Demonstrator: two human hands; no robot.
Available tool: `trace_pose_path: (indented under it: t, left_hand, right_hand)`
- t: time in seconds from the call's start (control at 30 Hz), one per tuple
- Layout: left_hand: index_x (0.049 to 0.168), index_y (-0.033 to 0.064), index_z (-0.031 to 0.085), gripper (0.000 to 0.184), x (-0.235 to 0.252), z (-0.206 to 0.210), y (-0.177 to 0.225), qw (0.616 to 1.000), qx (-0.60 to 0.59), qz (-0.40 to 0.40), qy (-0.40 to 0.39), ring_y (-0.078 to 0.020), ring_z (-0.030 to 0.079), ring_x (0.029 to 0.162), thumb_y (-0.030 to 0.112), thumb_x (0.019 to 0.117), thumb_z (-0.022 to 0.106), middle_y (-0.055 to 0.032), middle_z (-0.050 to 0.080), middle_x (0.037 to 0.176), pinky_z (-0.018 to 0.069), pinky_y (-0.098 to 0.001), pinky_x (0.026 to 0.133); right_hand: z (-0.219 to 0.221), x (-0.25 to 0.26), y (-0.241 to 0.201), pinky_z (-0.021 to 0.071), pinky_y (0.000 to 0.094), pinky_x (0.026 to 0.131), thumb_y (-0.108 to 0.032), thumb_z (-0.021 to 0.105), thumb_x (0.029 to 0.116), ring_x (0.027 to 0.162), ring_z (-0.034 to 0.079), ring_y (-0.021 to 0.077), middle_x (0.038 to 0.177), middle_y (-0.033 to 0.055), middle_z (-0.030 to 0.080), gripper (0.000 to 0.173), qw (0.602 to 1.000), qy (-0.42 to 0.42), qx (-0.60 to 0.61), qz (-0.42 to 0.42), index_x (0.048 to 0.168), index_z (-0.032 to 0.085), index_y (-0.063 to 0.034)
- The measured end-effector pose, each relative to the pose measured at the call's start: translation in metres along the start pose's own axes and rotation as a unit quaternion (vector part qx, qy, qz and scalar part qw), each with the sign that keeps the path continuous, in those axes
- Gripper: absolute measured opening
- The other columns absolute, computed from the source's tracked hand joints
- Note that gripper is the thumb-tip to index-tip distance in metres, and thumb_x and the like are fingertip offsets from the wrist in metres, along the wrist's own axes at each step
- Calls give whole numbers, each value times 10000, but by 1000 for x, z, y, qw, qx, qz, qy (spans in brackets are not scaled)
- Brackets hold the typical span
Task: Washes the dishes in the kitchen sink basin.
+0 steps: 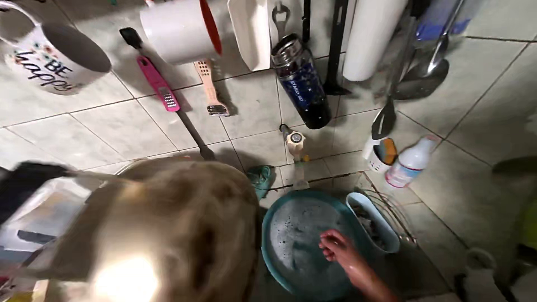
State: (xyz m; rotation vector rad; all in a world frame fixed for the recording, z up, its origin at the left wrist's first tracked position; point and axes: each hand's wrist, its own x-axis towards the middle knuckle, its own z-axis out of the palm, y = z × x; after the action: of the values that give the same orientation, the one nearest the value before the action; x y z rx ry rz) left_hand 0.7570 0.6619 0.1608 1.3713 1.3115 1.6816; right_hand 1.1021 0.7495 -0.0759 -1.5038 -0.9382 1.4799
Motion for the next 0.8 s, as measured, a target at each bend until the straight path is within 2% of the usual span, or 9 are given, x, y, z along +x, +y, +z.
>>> trace_pose_path:
  t: [0.1, 0.17, 0.2, 0.27, 0.33, 0.43, 0.53, 0.67, 0.8]
  left_hand:
    - [1159, -146, 587, 243, -9, 20, -16, 957, 249, 88, -123, -75, 661, 948, 44, 1043, 487, -83, 687, 1023, 562, -305, 888]
    - [1093, -123, 667, 256, -20, 46, -27, 891, 399, 153, -157, -288, 697, 895, 80, 1038, 520, -232, 713, 957, 565, -436, 834]
    - [1080, -93, 696, 247, -22, 58, -35, 863, 436, 179, -182, -365, 709, 894, 78, 1024, 528, -249, 723, 951, 568, -498, 816]
    - [1030, -36, 739, 212, -24, 75, -58, 820, 468, 244, -221, -390, 726, 837, 70, 991, 560, -217, 736, 895, 589, -513, 737]
    - [996, 50, 762, 185, -24, 88, -85, 786, 456, 329, -256, -298, 728, 795, 97, 984, 583, -130, 748, 850, 596, -427, 707]
    - [1048, 166, 788, 215, -24, 112, -120, 733, 416, 424, -331, -175, 720, 871, 158, 1010, 577, -16, 765, 907, 572, -330, 807]
    - [1033, 235, 777, 211, -25, 140, -154, 691, 397, 480, -366, -151, 671, 871, 165, 995, 582, 38, 733, 902, 508, -330, 843]
    - [991, 299, 781, 171, -31, 170, -185, 698, 406, 457, -373, -169, 665, 942, 189, 941, 659, 57, 722, 896, 469, -392, 970]
    - [927, 293, 783, 163, -40, 190, -202, 696, 421, 442, -377, -138, 658, 944, 165, 916, 682, 76, 720, 858, 435, -336, 991]
  right_hand:
    - [-10, -15, -24, 578, 312, 732, -201, 510, 1073, 850, 680, 141, 1034, 64, 680, 262, 999, -36, 28, -11, 1262, 571, -29]
    - [-16, -20, -37, 590, 353, 775, -286, 422, 1105, 947, 697, 177, 1107, 64, 693, 340, 996, -75, 55, 2, 1322, 546, -55]
    - [-19, -21, -40, 598, 378, 800, -330, 360, 1117, 999, 704, 200, 1162, 71, 692, 395, 993, -98, 63, 12, 1358, 534, -69]
    - [-22, -18, -43, 598, 437, 840, -430, 249, 1122, 1067, 699, 245, 1253, 89, 672, 519, 987, -139, 69, 43, 1438, 495, -100]
    - [-23, -12, -43, 585, 472, 839, -488, 177, 1114, 1050, 694, 263, 1252, 101, 666, 582, 982, -165, 65, 68, 1480, 458, -134]
    - [-26, 15, -29, 574, 409, 852, -475, 308, 1106, 1018, 680, 195, 1212, 80, 672, 522, 978, -190, 16, 85, 1510, 431, -170]
    - [-26, 50, 0, 539, 464, 973, -223, 585, 1036, 1169, 639, 270, 1369, 173, 601, 588, 971, -179, -131, 84, 1568, 356, -125]
    - [-11, 58, -1, 401, 579, 1124, -156, 606, 1011, 1356, 507, 427, 1473, 289, 503, 608, 916, -131, -371, 75, 1552, 370, -11]
    - [-6, 87, 19, 416, 579, 1120, -195, 624, 1004, 1351, 521, 426, 1470, 270, 518, 670, 912, -98, -394, 53, 1591, 323, -75]
